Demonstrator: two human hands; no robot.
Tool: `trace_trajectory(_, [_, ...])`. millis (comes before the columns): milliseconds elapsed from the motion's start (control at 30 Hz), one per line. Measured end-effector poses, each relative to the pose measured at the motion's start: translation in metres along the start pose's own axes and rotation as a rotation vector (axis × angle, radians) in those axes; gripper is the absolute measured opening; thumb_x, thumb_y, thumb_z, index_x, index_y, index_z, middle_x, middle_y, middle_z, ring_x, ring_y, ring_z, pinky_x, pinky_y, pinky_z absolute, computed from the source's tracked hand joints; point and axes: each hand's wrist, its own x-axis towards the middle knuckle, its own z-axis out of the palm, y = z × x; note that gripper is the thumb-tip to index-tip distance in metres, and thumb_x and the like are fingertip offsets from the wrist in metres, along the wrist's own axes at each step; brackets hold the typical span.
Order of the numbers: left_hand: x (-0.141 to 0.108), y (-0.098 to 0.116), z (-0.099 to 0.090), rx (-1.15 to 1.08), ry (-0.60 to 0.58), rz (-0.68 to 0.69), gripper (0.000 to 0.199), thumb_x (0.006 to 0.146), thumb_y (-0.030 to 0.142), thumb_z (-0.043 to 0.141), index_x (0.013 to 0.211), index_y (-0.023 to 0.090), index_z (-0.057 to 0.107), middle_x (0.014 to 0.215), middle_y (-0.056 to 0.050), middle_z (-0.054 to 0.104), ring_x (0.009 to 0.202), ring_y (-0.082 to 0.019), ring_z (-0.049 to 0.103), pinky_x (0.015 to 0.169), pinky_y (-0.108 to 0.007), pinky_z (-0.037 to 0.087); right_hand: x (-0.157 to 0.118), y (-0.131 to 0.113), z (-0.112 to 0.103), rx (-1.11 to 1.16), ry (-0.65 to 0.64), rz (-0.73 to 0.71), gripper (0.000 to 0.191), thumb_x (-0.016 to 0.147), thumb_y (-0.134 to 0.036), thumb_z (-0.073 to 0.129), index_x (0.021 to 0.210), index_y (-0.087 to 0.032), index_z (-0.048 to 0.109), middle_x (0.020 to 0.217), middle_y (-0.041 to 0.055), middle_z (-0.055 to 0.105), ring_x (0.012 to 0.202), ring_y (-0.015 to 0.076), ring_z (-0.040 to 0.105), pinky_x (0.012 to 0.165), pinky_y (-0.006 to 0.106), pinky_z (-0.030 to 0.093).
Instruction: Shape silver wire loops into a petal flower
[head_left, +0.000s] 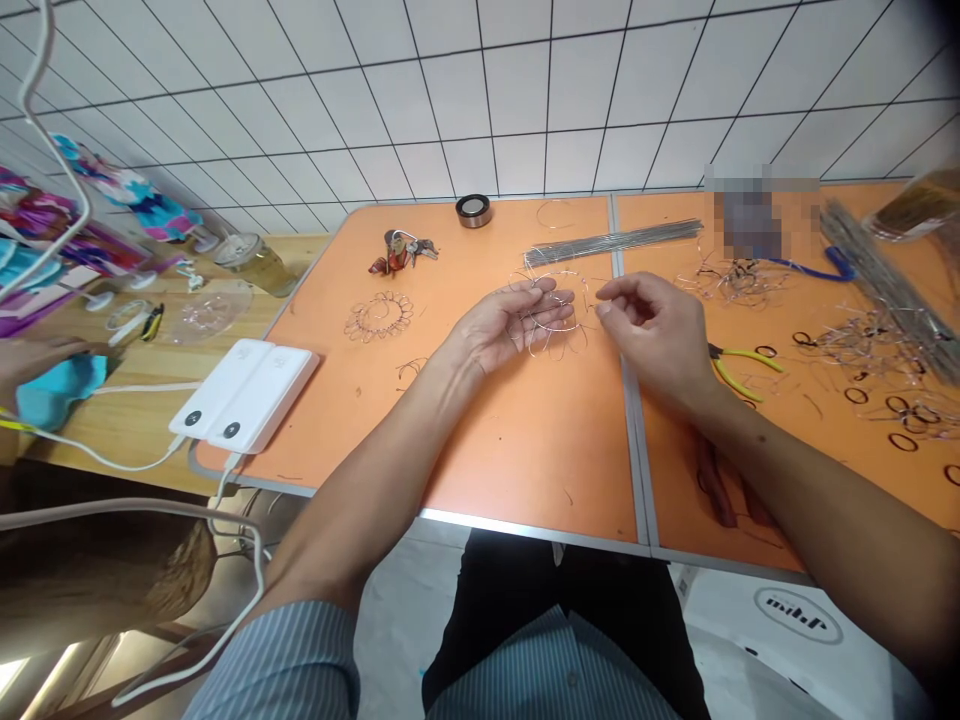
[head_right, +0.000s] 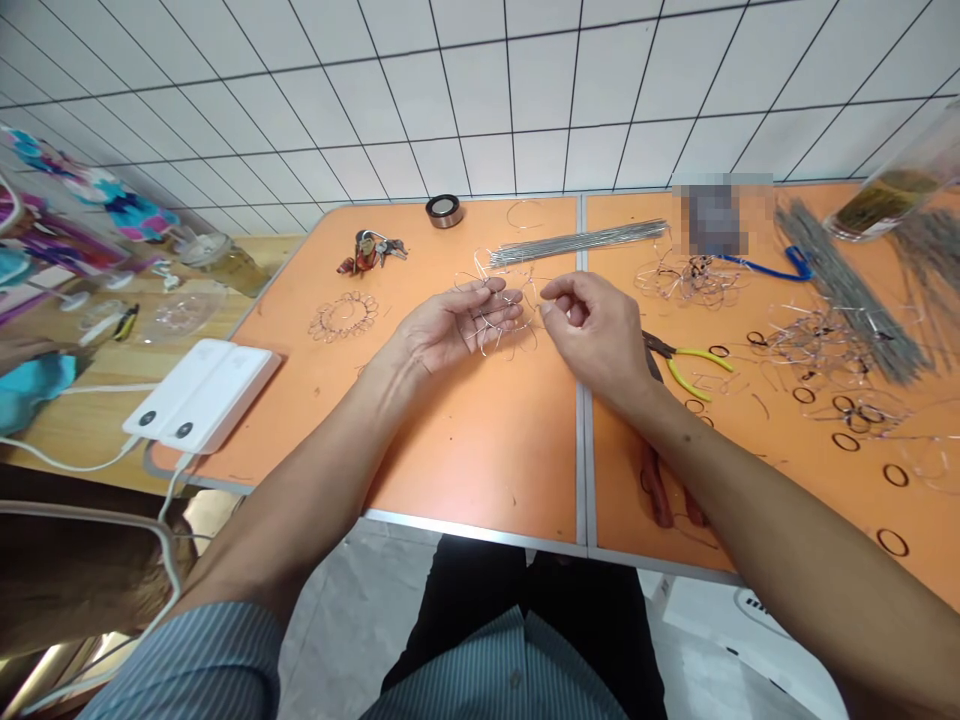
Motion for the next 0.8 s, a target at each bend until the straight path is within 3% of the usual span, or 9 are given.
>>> trace_trajectory(100, [-0.001, 0.002, 0.001, -0.021, 0.021, 0.004, 0.01, 0.112, 0.011, 0.071, 0.111, 0.015, 0.08, 0.107, -0.011, 0.092, 0.099, -0.021, 0.091, 0.117, -0.039, 0.071, 0.003, 0.0, -0.002, 0.09, 0.071, 0.067, 0.013, 0.095, -0.026, 0.077, 0.106, -0.029, 0.083, 0.087, 0.0017, 0.074, 0.073, 0.0218, 0.061, 0.071, 0.041, 0.053])
trace_trajectory(233, [-0.002, 0.002, 0.001, -0.023, 0.041, 0.001, 0.011, 0.112, 0.011, 0.07, 0.115, 0.013, 0.081, 0.11, -0.013, 0.092, 0.099, -0.022, 0.091, 0.119, -0.04, 0.071, 0.007, 0.007, -0.003, 0.181, 0.113, 0.113, 0.018, 0.094, -0.026, 0.08, 0.111, -0.031, 0.083, 0.103, 0.0041, 0.081, 0.088, 0.0251, 0.073, 0.084, 0.044, 0.062])
trace_trajectory(367, [-0.002, 0.002, 0.0, -0.014, 0.034, -0.005, 0.02, 0.112, 0.012, 0.071, 0.129, 0.014, 0.082, 0.113, -0.012, 0.092, 0.102, -0.022, 0.092, 0.118, -0.04, 0.071, 0.007, 0.008, -0.003, 0.182, 0.096, 0.132, 0.008, 0.097, -0.027, 0.082, 0.104, -0.031, 0.083, 0.099, 0.0038, 0.083, 0.085, 0.0254, 0.074, 0.082, 0.045, 0.063])
trace_trajectory(500, [-0.002, 0.002, 0.0, -0.002, 0.021, 0.003, 0.017, 0.111, 0.011, 0.071, 0.125, 0.013, 0.082, 0.112, -0.013, 0.092, 0.1, -0.022, 0.092, 0.118, -0.04, 0.071, 0.005, 0.001, -0.003, 0.124, 0.066, 0.084, 0.011, 0.095, -0.023, 0.082, 0.104, -0.03, 0.083, 0.088, 0.0011, 0.076, 0.074, 0.0216, 0.065, 0.071, 0.04, 0.058])
trace_trajectory(633, [-0.002, 0.002, 0.001, 0.032, -0.005, 0.022, 0.012, 0.112, 0.01, 0.07, 0.111, 0.014, 0.082, 0.109, -0.013, 0.092, 0.098, -0.022, 0.091, 0.123, -0.043, 0.068, 0.002, -0.001, -0.002, 0.079, 0.058, -0.018, 0.02, 0.094, -0.019, 0.079, 0.109, -0.03, 0.084, 0.091, 0.0016, 0.076, 0.075, 0.0214, 0.064, 0.078, 0.043, 0.061])
trace_trajectory(800, [-0.002, 0.0, 0.0, 0.068, -0.053, 0.037, 0.013, 0.11, 0.009, 0.072, 0.11, 0.014, 0.084, 0.11, -0.013, 0.092, 0.098, -0.022, 0.091, 0.126, -0.045, 0.065, 0.001, 0.001, -0.002, 0.017, 0.07, -0.098, 0.022, 0.096, -0.019, 0.077, 0.112, -0.031, 0.087, 0.097, 0.0038, 0.079, 0.079, 0.0236, 0.069, 0.084, 0.046, 0.064])
